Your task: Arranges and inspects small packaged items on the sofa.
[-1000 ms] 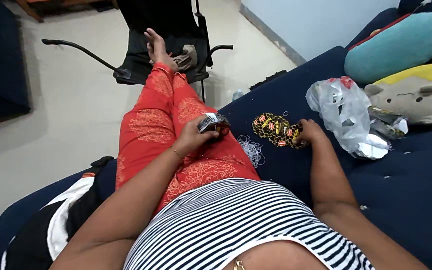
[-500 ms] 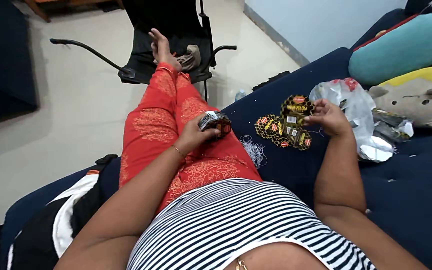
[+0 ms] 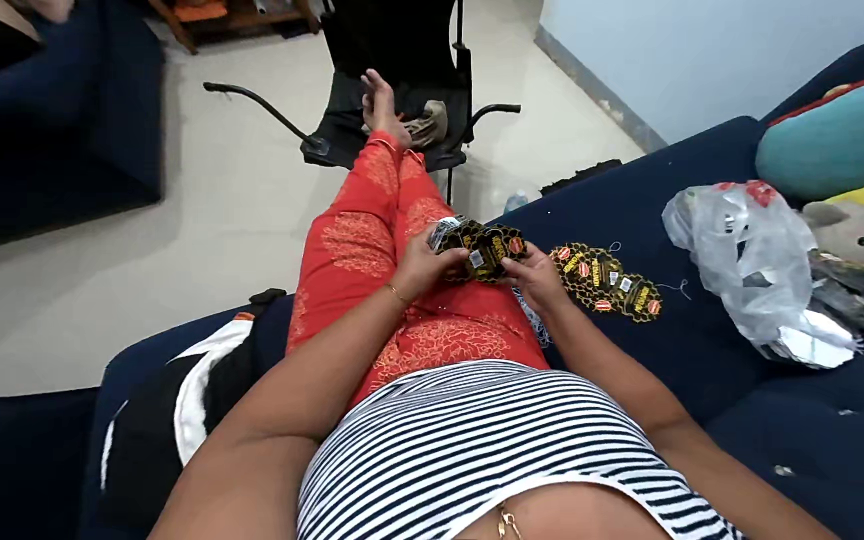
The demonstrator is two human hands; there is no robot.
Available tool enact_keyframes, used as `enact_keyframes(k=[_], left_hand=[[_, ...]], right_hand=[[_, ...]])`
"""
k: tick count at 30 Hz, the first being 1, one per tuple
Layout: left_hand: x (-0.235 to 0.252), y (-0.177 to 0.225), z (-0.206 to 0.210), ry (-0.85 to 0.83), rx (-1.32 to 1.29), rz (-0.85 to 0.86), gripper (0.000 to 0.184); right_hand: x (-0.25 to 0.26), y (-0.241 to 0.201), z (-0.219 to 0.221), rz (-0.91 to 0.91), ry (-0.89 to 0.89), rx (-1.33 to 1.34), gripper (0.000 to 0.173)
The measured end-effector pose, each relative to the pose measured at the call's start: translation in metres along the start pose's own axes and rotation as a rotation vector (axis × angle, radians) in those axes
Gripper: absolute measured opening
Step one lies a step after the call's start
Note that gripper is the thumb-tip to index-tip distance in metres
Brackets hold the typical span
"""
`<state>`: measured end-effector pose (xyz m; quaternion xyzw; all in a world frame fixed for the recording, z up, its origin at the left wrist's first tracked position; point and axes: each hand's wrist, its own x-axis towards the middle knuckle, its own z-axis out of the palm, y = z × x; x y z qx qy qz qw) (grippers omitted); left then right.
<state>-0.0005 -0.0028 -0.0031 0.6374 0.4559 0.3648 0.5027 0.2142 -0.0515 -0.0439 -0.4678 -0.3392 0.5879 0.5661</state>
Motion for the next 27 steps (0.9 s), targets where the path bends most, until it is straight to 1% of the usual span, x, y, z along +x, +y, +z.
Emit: enact_keyframes(k=[2, 6, 9, 11, 12, 14, 18, 19, 21, 22, 23, 25, 27], left_hand=[[-0.001, 0.001, 0.001, -0.031, 0.031, 0.038, 0.05], [-0.001, 0.001, 0.002, -0.057, 0.047, 0.063, 0.053], [-0.001, 0.001, 0.002, -0.065, 0.062, 0.063, 0.052], [-0.002, 0.001, 0.002, -0.075, 0.078, 0.086, 0.049], [-0.001, 0.0, 0.001, -0.082, 0.09, 0.111, 0.047], [0.0, 0.0, 0.0, -0.09, 0.101, 0.152, 0.043], [0.001, -0.005, -0.004, -0.11, 0.139, 0.198, 0.041], [0.001, -0.004, -0.005, -0.124, 0.147, 0.206, 0.041], [0.0, 0.001, -0.005, -0.18, 0.161, 0.242, 0.04], [-0.002, 0.006, -0.005, -0.217, 0.169, 0.266, 0.04], [-0.004, 0.011, -0.004, -0.258, 0.177, 0.283, 0.04], [-0.01, 0.019, -0.004, -0.356, 0.184, 0.274, 0.043], [-0.014, 0.024, -0.004, -0.454, 0.164, 0.267, 0.044]], right_hand=[[-0.002, 0.004, 0.011, 0.027, 0.028, 0.04, 0.029], [-0.009, 0.01, 0.03, 0.091, 0.039, 0.163, 0.03], [-0.012, 0.009, 0.036, 0.092, 0.01, 0.125, 0.031], [-0.012, 0.007, 0.032, 0.071, -0.031, 0.074, 0.032], [-0.011, 0.006, 0.028, 0.049, -0.053, 0.048, 0.03], [-0.007, 0.001, 0.016, -0.037, -0.078, 0.006, 0.025], [0.003, -0.021, -0.018, -0.255, -0.189, 0.003, 0.024], [0.005, -0.028, -0.023, -0.324, -0.203, -0.078, 0.022], [0.006, -0.039, -0.029, -0.521, -0.207, -0.434, 0.013], [0.006, -0.042, -0.029, -0.619, -0.189, -0.625, 0.014], [0.007, -0.044, -0.026, -0.697, -0.171, -0.746, 0.018], [0.01, -0.045, -0.018, -0.805, -0.154, -0.805, 0.026], [0.012, -0.044, -0.008, -0.804, -0.192, -0.738, 0.03]])
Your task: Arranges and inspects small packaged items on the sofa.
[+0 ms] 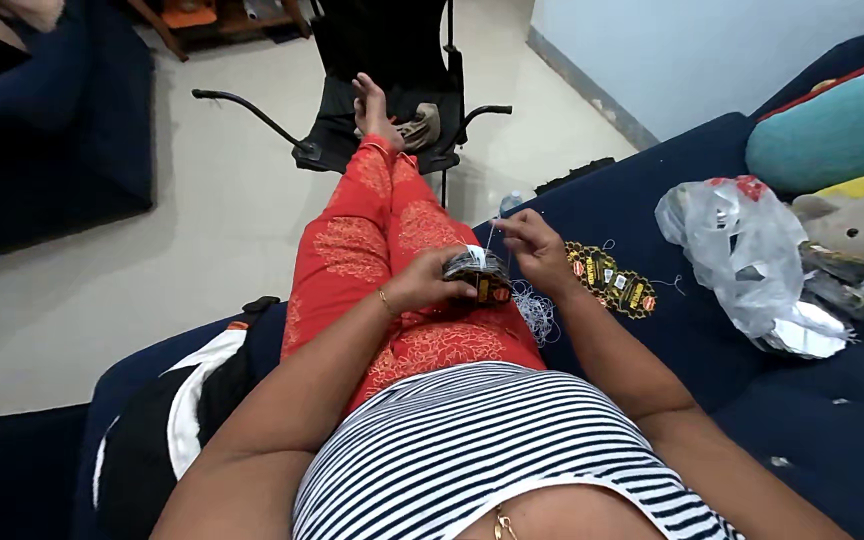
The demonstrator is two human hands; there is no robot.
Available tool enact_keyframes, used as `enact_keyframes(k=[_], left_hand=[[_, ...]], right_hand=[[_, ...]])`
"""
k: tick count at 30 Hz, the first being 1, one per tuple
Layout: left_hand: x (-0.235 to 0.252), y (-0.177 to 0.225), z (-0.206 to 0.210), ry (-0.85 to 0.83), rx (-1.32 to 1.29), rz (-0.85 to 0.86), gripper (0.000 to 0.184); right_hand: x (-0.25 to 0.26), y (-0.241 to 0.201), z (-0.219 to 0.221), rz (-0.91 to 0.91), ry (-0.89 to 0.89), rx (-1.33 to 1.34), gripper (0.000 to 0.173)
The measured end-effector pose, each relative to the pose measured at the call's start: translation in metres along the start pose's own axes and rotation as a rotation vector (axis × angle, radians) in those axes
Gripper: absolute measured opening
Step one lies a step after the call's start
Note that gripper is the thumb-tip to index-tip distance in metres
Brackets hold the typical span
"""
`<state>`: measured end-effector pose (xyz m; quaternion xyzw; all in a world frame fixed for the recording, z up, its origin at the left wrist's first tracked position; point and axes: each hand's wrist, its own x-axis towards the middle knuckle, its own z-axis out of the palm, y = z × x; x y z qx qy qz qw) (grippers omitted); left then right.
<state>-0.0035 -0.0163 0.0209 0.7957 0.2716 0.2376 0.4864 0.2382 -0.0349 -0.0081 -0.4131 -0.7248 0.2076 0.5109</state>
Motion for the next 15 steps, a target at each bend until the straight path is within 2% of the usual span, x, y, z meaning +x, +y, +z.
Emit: enact_keyframes(k=[3, 8, 11, 13, 15], left_hand=[[-0.006, 0.012, 0.0, -0.008, -0.094, 0.013, 0.045], [-0.006, 0.007, -0.002, 0.263, -0.284, 0.042, 0.051], [-0.002, 0.0, -0.001, 0.348, -0.242, -0.01, 0.049], [-0.001, -0.006, -0.003, 0.345, -0.133, -0.048, 0.044], [-0.001, -0.012, -0.004, 0.325, -0.08, -0.098, 0.043]], right_hand=[[0.001, 0.008, 0.013, 0.093, -0.101, 0.204, 0.026], [-0.032, -0.016, 0.03, 0.517, -0.29, 0.189, 0.029], [-0.045, 0.003, 0.027, 0.429, -0.275, 0.273, 0.021], [-0.045, 0.018, 0.005, 0.39, -0.22, 0.286, 0.022], [-0.043, 0.033, -0.037, 0.412, -0.17, 0.074, 0.031]])
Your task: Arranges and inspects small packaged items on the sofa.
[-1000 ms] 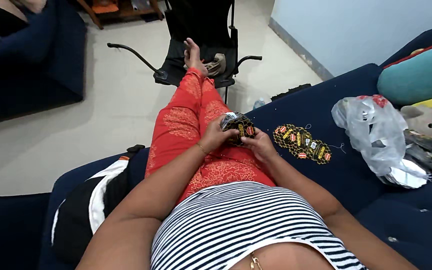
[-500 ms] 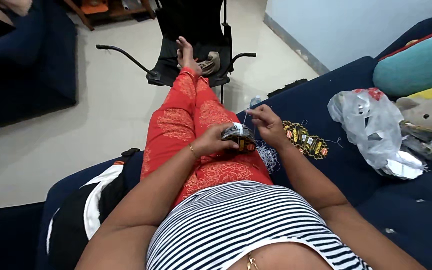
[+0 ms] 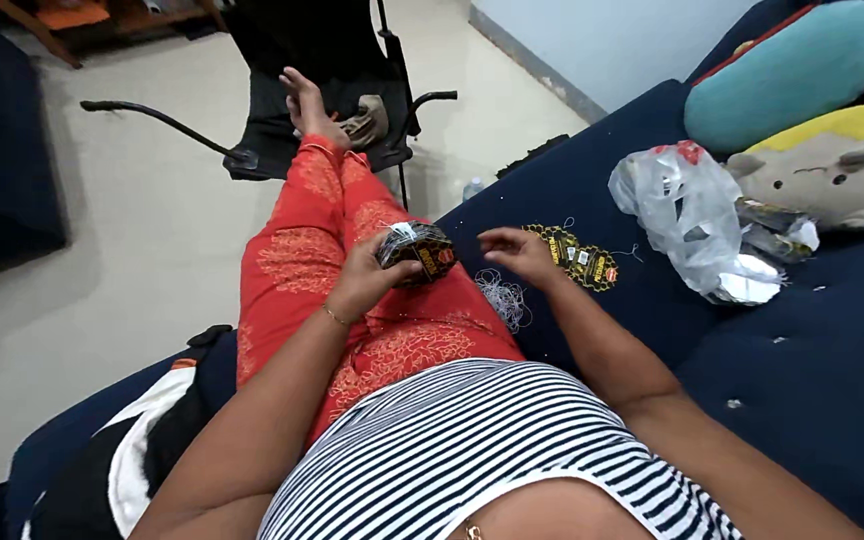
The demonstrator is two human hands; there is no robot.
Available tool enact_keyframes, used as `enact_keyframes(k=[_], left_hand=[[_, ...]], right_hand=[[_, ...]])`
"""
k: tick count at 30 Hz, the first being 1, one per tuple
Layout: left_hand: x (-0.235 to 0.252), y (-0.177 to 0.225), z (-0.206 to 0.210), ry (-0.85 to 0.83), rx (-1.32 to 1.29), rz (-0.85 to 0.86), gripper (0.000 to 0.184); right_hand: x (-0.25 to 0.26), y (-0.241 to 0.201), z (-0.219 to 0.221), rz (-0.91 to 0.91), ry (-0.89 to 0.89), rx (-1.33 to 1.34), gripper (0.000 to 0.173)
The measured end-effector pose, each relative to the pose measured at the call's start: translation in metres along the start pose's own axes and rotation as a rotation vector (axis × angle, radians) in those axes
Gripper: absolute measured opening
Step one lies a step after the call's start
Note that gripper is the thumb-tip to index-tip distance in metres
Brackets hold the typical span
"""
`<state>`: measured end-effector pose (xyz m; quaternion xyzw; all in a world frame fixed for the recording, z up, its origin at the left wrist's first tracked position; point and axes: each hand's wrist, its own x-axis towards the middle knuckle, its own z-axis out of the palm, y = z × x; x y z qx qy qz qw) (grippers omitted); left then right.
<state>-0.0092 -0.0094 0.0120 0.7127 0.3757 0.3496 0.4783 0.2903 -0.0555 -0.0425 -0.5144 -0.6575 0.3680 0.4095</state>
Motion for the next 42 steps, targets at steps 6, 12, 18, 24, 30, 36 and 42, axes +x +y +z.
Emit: enact_keyframes(k=[6, 12, 18, 24, 30, 36, 42], left_hand=[[0.003, -0.002, -0.001, -0.074, 0.153, -0.065, 0.045], [0.006, -0.005, -0.002, -0.069, 0.132, -0.096, 0.045], [0.007, -0.007, -0.001, -0.061, 0.136, -0.119, 0.044], [0.007, -0.005, 0.0, -0.048, 0.115, -0.126, 0.043], [0.006, -0.001, -0.001, -0.075, 0.085, -0.099, 0.045], [0.005, 0.001, 0.002, -0.131, 0.19, -0.005, 0.045], [0.006, 0.0, 0.003, -0.159, 0.217, -0.027, 0.046]], right_hand=[[-0.036, 0.05, -0.124, 0.497, 0.024, -0.71, 0.091], [-0.051, 0.067, -0.149, 0.76, -0.022, -0.765, 0.068], [-0.054, 0.026, -0.163, 0.545, 0.024, -0.415, 0.017], [-0.025, -0.017, -0.094, 0.122, 0.122, 0.059, 0.009], [0.011, -0.046, -0.007, -0.016, -0.2, 0.021, 0.017], [0.024, -0.07, 0.028, -0.344, -0.127, -0.338, 0.017], [0.025, -0.077, 0.054, -0.4, -0.015, -0.365, 0.013]])
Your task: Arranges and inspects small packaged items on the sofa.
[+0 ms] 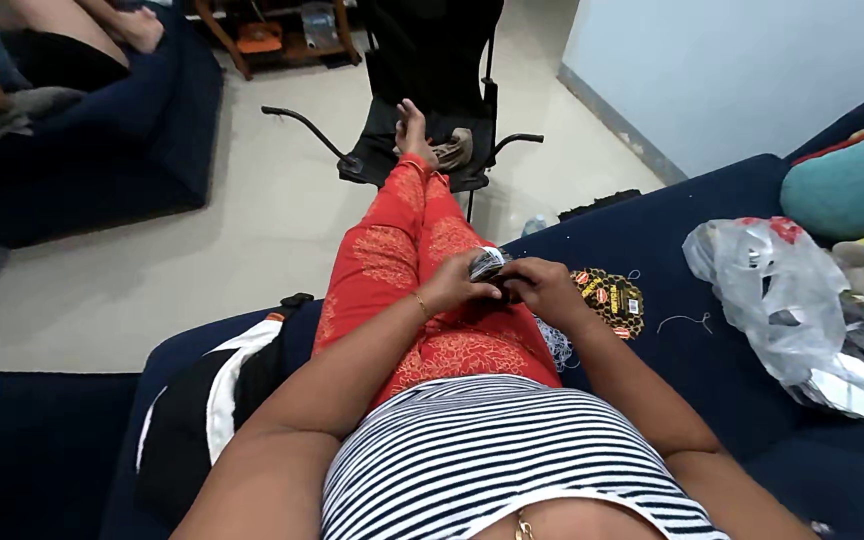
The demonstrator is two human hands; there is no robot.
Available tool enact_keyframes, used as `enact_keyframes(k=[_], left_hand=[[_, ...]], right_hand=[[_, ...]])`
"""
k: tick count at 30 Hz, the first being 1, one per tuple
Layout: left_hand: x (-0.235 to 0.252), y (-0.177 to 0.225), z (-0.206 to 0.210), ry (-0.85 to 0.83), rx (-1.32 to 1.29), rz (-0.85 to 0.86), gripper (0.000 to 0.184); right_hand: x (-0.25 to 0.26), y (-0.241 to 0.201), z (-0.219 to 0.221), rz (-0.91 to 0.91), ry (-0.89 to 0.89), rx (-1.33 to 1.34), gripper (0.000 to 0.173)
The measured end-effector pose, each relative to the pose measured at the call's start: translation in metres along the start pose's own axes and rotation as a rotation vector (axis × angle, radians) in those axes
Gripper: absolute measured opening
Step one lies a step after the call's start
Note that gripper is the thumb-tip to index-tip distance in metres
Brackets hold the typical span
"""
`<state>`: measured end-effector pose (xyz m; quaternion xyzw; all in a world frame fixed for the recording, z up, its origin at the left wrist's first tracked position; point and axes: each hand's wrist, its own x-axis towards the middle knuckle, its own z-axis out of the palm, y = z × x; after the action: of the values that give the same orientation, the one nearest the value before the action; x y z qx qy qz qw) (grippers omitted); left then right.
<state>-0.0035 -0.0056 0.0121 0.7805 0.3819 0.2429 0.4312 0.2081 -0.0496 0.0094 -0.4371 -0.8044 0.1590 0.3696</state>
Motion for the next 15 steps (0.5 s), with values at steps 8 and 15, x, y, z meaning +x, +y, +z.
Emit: enact_keyframes(k=[8, 15], left_hand=[[0.002, 0.001, 0.001, 0.006, -0.002, -0.006, 0.047], [0.004, -0.001, 0.0, -0.014, -0.02, -0.041, 0.049]], right_hand=[[-0.002, 0.008, 0.018, -0.078, 0.19, 0.033, 0.01], [-0.008, 0.011, 0.037, -0.032, 0.324, 0.061, 0.011]])
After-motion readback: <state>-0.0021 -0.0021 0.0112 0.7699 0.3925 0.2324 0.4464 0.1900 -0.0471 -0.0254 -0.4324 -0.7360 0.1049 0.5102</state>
